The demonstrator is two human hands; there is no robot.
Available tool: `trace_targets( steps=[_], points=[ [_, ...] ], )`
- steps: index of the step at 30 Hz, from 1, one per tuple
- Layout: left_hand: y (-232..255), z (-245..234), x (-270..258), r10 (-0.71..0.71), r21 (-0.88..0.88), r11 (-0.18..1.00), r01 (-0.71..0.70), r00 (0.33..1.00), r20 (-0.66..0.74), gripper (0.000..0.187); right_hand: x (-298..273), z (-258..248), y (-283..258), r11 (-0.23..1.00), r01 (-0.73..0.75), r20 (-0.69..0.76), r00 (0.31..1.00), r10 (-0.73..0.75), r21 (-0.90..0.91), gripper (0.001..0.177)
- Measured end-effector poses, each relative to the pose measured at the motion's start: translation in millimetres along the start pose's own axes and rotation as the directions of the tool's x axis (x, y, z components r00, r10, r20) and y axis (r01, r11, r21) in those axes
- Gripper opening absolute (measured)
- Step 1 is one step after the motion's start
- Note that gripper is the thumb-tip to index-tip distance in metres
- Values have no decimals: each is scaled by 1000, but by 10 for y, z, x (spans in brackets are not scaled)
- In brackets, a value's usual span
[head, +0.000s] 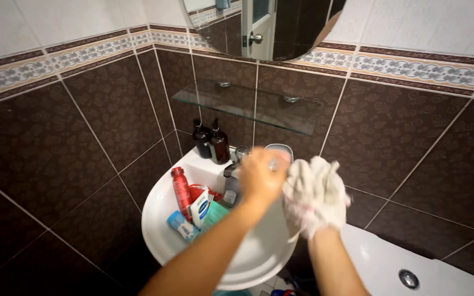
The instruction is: The person sprays water on a bathroom mirror and its attached glass shelf using a handheld nozzle, then wipes both surfaces dry with a cloth.
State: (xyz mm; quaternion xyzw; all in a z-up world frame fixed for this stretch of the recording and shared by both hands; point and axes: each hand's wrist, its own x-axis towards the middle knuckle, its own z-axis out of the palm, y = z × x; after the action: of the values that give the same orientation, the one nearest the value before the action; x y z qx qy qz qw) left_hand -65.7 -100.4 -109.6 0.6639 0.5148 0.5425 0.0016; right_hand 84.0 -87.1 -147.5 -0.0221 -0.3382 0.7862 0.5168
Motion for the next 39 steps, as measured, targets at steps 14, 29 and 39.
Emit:
trace_targets(
  steps=[14, 29, 39],
  points=[
    [-818, -694, 963, 416, 281, 896, -345, 874, -252, 10, 657, 88, -115, 955, -292, 230, 927, 296, -54, 41],
    [-516, -321, -54, -56, -3, 998, 61, 935, 350, 27, -64, -116, 792, 946, 191, -714, 621, -322, -261, 52],
    [147, -370, 552, 134, 215, 939, -269, 861, 490, 29, 243, 466, 854, 880, 458, -421, 779, -465, -126, 65]
  ],
)
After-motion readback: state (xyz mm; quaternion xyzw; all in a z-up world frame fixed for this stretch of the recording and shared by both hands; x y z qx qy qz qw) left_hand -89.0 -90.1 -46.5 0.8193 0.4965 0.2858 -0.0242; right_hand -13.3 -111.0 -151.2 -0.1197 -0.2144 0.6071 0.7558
